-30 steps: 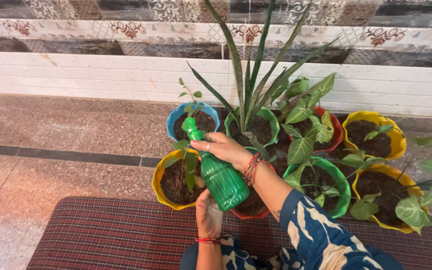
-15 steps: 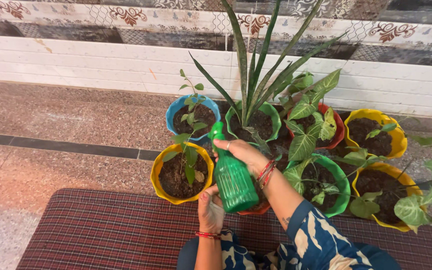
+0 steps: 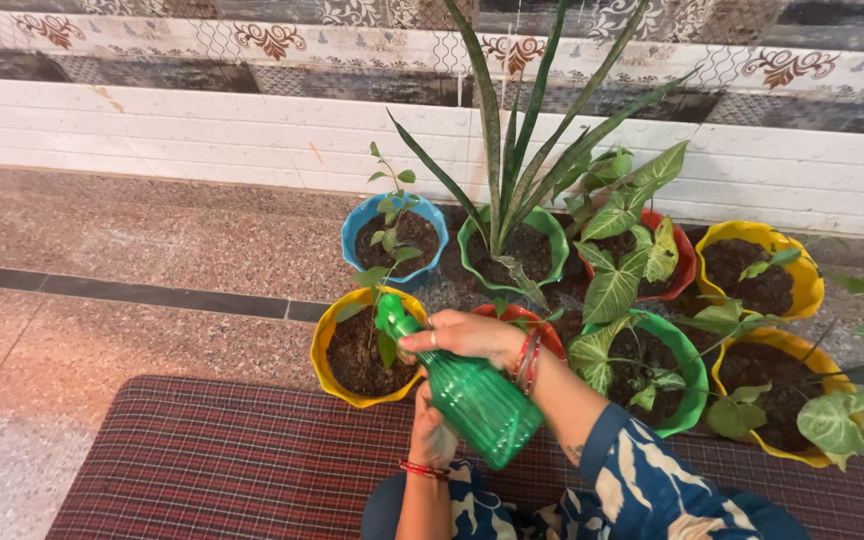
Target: The person uses a green spray bottle to mist several potted plants arranged on a mat. They move the bottle from one pot to the next, spraying the leaves and soil of each plant in sequence.
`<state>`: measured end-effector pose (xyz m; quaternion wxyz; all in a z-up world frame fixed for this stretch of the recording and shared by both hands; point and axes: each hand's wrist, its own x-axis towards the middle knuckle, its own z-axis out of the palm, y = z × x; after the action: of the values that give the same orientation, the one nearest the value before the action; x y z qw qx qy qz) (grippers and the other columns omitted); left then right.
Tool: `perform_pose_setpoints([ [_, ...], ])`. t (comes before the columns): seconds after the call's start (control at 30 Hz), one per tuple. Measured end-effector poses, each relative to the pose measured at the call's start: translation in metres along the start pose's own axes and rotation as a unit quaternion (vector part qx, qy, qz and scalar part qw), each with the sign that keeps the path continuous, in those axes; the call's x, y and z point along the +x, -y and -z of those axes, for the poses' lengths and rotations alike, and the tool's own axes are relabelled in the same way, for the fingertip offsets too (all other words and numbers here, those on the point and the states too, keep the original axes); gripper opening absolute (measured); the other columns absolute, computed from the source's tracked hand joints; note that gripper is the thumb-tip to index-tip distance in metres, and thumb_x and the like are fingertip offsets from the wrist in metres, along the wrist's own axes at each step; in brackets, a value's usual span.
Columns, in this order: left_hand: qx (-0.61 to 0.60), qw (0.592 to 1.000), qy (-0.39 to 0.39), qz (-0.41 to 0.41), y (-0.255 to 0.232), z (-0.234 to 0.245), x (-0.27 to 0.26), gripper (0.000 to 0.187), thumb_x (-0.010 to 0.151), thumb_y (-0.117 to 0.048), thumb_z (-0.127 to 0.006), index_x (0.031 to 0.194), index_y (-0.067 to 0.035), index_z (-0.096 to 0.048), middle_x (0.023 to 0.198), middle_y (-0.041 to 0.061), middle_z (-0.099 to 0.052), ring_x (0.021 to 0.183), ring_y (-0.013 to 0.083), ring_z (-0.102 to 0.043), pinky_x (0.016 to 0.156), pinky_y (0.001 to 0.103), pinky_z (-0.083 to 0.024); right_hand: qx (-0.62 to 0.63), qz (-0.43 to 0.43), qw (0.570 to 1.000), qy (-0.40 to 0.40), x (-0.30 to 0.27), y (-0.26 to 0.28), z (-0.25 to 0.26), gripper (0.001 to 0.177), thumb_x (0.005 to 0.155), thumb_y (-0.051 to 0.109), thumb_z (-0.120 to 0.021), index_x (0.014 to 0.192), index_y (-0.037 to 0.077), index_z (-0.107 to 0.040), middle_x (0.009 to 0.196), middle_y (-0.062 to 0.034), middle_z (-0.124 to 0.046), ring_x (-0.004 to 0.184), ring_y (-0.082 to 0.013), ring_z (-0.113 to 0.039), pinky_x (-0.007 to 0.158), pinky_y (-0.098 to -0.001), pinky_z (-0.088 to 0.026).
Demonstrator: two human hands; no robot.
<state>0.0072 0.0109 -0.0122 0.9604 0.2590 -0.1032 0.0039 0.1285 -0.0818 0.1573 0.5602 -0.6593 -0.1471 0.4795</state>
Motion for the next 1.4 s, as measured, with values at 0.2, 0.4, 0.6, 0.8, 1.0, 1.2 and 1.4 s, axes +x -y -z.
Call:
perform_pose_setpoints([
  [0.2, 0.038, 0.998, -0.046, 0.028, 0.008, -0.002, 0.007, 0.061, 0.091, -0.048, -0.08, 0.12, 0.004, -0.064, 0.109, 0.008, -0.071, 0.098, 0.0186, -0.068, 0.092, 0.038, -0.055, 0.118, -0.005, 0.99, -0.074, -0.009, -0.011, 0.022, 0.038, 0.091, 0.037, -0.072, 0.096, -0.001, -0.066, 0.079, -0.0083, -0.07, 0.061, -0.0134, -0.067, 0.056, -0.0287, -0.058],
  [0.4, -0.01, 0.994, -0.11, -0.004, -0.006, -0.025, 0.04, 0.066, 0.096, -0.059, -0.06, 0.126, 0.0, -0.061, 0.117, 0.01, -0.07, 0.107, 0.0216, -0.066, 0.097, 0.042, -0.052, 0.15, 0.096, 0.965, -0.194, 0.013, 0.013, 0.046, 0.034, 0.091, 0.037, -0.072, 0.095, 0.004, -0.068, 0.078, -0.0052, -0.068, 0.064, -0.0145, -0.065, 0.061, -0.032, -0.056],
  [0.6, -0.015, 0.998, -0.024, -0.053, -0.025, -0.054, 0.073, 0.082, 0.094, -0.057, -0.065, 0.148, 0.0, -0.043, 0.141, 0.015, -0.057, 0.127, 0.0303, -0.057, 0.109, 0.052, -0.044, 0.127, 0.124, 0.956, -0.233, 0.044, 0.054, 0.073, 0.032, 0.092, 0.037, -0.073, 0.093, 0.006, -0.069, 0.08, -0.0052, -0.068, 0.067, -0.0127, -0.067, 0.062, -0.0292, -0.057],
  [0.8, -0.014, 0.996, -0.001, -0.089, -0.031, -0.061, 0.078, 0.1, 0.084, -0.05, -0.08, 0.155, -0.005, -0.026, 0.153, 0.016, -0.041, 0.143, 0.0349, -0.04, 0.122, 0.056, -0.033, 0.116, 0.133, 0.956, -0.234, 0.069, 0.073, 0.087, 0.032, 0.091, 0.035, -0.075, 0.095, 0.004, -0.069, 0.081, -0.0049, -0.069, 0.067, -0.0122, -0.066, 0.06, -0.0291, -0.055],
  [1.0, -0.014, 0.996, -0.012, -0.088, -0.04, -0.053, 0.083, 0.1, 0.082, -0.052, -0.079, 0.154, -0.007, -0.028, 0.157, 0.016, -0.039, 0.149, 0.0369, -0.036, 0.122, 0.056, -0.031, 0.085, 0.129, 0.966, -0.206, 0.084, 0.097, 0.085, 0.033, 0.09, 0.037, -0.074, 0.098, 0.005, -0.07, 0.081, -0.0004, -0.067, 0.063, -0.0095, -0.064, 0.056, -0.0262, -0.054],
  [1.2, 0.019, 0.997, -0.018, -0.075, -0.033, -0.042, 0.087, 0.095, 0.087, -0.056, -0.073, 0.152, 0.002, -0.034, 0.154, 0.018, -0.043, 0.145, 0.0337, -0.041, 0.121, 0.056, -0.035, 0.036, 0.11, 0.982, -0.15, 0.099, 0.092, 0.097, 0.032, 0.087, 0.033, -0.078, 0.094, 0.003, -0.07, 0.077, -0.0017, -0.067, 0.06, -0.0086, -0.061, 0.052, -0.0261, -0.052],
  [1.4, 0.101, 0.994, -0.022, -0.028, -0.031, -0.041, 0.087, 0.095, 0.092, -0.062, -0.067, 0.145, 0.014, -0.049, 0.143, 0.022, -0.06, 0.134, 0.0315, -0.056, 0.114, 0.047, -0.043, 0.008, -0.003, 0.992, -0.127, 0.1, 0.065, 0.13, 0.033, 0.084, 0.036, -0.076, 0.086, 0.003, -0.073, 0.071, -0.0057, -0.071, 0.055, -0.0126, -0.064, 0.05, -0.0287, -0.053],
])
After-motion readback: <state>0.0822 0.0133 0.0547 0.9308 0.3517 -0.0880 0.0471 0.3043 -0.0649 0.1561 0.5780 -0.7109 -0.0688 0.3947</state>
